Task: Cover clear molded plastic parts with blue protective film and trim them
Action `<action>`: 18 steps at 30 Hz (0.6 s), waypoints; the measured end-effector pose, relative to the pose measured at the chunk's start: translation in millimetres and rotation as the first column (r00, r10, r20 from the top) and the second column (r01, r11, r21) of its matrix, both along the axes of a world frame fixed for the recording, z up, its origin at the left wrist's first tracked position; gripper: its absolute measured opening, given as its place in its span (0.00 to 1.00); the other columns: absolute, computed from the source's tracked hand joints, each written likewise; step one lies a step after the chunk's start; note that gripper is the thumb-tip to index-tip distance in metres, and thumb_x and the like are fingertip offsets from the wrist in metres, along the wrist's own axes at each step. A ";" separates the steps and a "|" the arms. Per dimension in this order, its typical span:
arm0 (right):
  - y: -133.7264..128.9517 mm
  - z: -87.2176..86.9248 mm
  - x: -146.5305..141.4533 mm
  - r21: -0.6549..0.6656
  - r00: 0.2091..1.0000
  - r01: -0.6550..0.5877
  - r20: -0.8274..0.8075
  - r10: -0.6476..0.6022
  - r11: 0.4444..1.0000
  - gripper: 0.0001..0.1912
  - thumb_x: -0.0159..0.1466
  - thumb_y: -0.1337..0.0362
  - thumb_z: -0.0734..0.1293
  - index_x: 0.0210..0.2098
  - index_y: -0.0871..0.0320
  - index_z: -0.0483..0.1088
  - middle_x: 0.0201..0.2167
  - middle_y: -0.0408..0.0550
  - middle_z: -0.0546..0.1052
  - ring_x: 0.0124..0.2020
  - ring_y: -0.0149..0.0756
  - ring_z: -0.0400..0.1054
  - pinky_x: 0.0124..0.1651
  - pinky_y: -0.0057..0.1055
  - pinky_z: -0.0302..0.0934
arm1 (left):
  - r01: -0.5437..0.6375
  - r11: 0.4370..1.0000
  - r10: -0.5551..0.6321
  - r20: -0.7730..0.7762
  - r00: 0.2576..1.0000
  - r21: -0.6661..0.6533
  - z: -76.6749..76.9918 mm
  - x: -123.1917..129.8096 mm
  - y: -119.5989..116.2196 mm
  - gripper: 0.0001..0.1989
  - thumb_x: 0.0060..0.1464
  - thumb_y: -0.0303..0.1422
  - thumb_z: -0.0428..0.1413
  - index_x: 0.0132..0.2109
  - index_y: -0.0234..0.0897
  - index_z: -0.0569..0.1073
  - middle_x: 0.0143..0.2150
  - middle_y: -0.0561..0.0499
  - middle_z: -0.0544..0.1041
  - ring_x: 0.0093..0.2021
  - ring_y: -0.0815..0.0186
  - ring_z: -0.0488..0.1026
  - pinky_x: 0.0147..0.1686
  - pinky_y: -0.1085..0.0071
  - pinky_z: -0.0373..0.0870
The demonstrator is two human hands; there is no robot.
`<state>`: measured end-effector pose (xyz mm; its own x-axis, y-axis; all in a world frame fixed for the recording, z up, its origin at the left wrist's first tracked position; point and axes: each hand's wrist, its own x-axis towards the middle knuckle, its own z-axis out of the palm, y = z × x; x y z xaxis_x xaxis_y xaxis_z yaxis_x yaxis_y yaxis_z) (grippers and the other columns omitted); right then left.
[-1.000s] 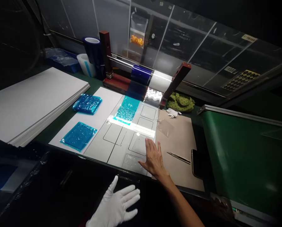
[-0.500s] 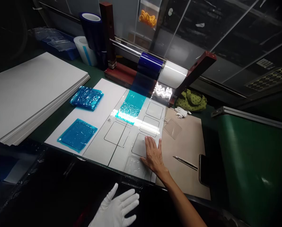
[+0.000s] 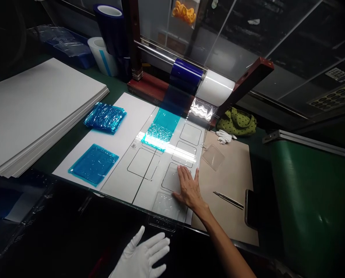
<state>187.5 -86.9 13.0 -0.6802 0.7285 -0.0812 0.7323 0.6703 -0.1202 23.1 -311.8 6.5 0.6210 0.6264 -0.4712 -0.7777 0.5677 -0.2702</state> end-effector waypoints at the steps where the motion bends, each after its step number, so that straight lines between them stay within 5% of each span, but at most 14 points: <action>1: -0.4 2.9 0.6 -0.014 1.000 -0.001 -0.016 0.000 1.000 0.50 0.57 0.54 0.66 0.67 0.66 0.36 0.64 0.66 0.54 0.66 0.54 0.43 0.62 0.64 0.23 | -0.007 1.000 0.007 0.009 1.000 0.012 0.7 -0.1 0.8 0.35 0.54 0.45 0.51 0.64 0.32 0.56 0.68 0.42 0.52 0.69 0.54 0.37 0.64 0.52 0.41; 4: -3.3 20.1 7.3 -0.093 0.991 0.012 -0.134 -0.025 0.996 0.47 0.57 0.54 0.66 0.67 0.63 0.40 0.65 0.64 0.51 0.66 0.54 0.42 0.62 0.65 0.30 | -0.016 0.999 0.015 0.034 0.999 0.044 2.4 -0.1 2.1 0.35 0.55 0.47 0.49 0.64 0.31 0.56 0.69 0.43 0.50 0.69 0.55 0.37 0.64 0.53 0.42; 6: -6.2 34.2 19.3 -0.178 0.957 0.049 -0.275 -0.098 0.983 0.34 0.60 0.55 0.64 0.63 0.57 0.53 0.64 0.59 0.55 0.65 0.50 0.48 0.62 0.59 0.42 | -0.010 0.999 0.008 0.035 0.999 0.050 2.3 0.3 1.3 0.35 0.56 0.47 0.48 0.64 0.32 0.55 0.69 0.44 0.49 0.69 0.56 0.37 0.64 0.53 0.42; 8: -10.5 43.8 40.4 -0.266 0.887 0.118 -0.405 -0.222 0.957 0.17 0.64 0.58 0.60 0.51 0.54 0.68 0.59 0.55 0.63 0.60 0.45 0.58 0.58 0.48 0.55 | -0.013 0.999 0.012 0.032 0.999 0.051 1.5 1.1 -0.5 0.34 0.57 0.47 0.47 0.65 0.33 0.54 0.69 0.44 0.48 0.69 0.56 0.36 0.64 0.53 0.42; 11: -22.0 40.9 89.0 -0.307 0.795 0.336 -0.415 -0.443 0.890 0.15 0.66 0.58 0.57 0.35 0.55 0.73 0.46 0.53 0.73 0.48 0.43 0.68 0.50 0.41 0.62 | -0.039 0.998 0.037 0.035 0.999 0.052 1.1 3.2 -3.3 0.36 0.56 0.51 0.45 0.65 0.33 0.54 0.69 0.44 0.49 0.69 0.56 0.38 0.64 0.53 0.42; 15: -43.1 17.1 158.6 -0.077 0.729 0.662 -0.165 -0.665 0.745 0.25 0.66 0.50 0.52 0.30 0.57 0.74 0.37 0.56 0.76 0.45 0.49 0.68 0.49 0.49 0.59 | 0.003 0.999 -0.002 -0.020 1.000 0.054 3.6 6.3 -5.6 0.37 0.55 0.53 0.45 0.64 0.34 0.56 0.68 0.43 0.52 0.69 0.54 0.38 0.64 0.53 0.43; 18: -41.2 10.1 177.3 0.134 0.646 0.760 -0.040 -0.763 0.636 0.31 0.64 0.45 0.50 0.40 0.60 0.74 0.49 0.64 0.71 0.55 0.60 0.58 0.50 0.58 0.54 | 0.052 0.996 -0.047 -0.063 0.997 0.077 6.7 7.3 -5.9 0.35 0.55 0.49 0.48 0.65 0.37 0.54 0.68 0.44 0.54 0.69 0.54 0.37 0.64 0.52 0.41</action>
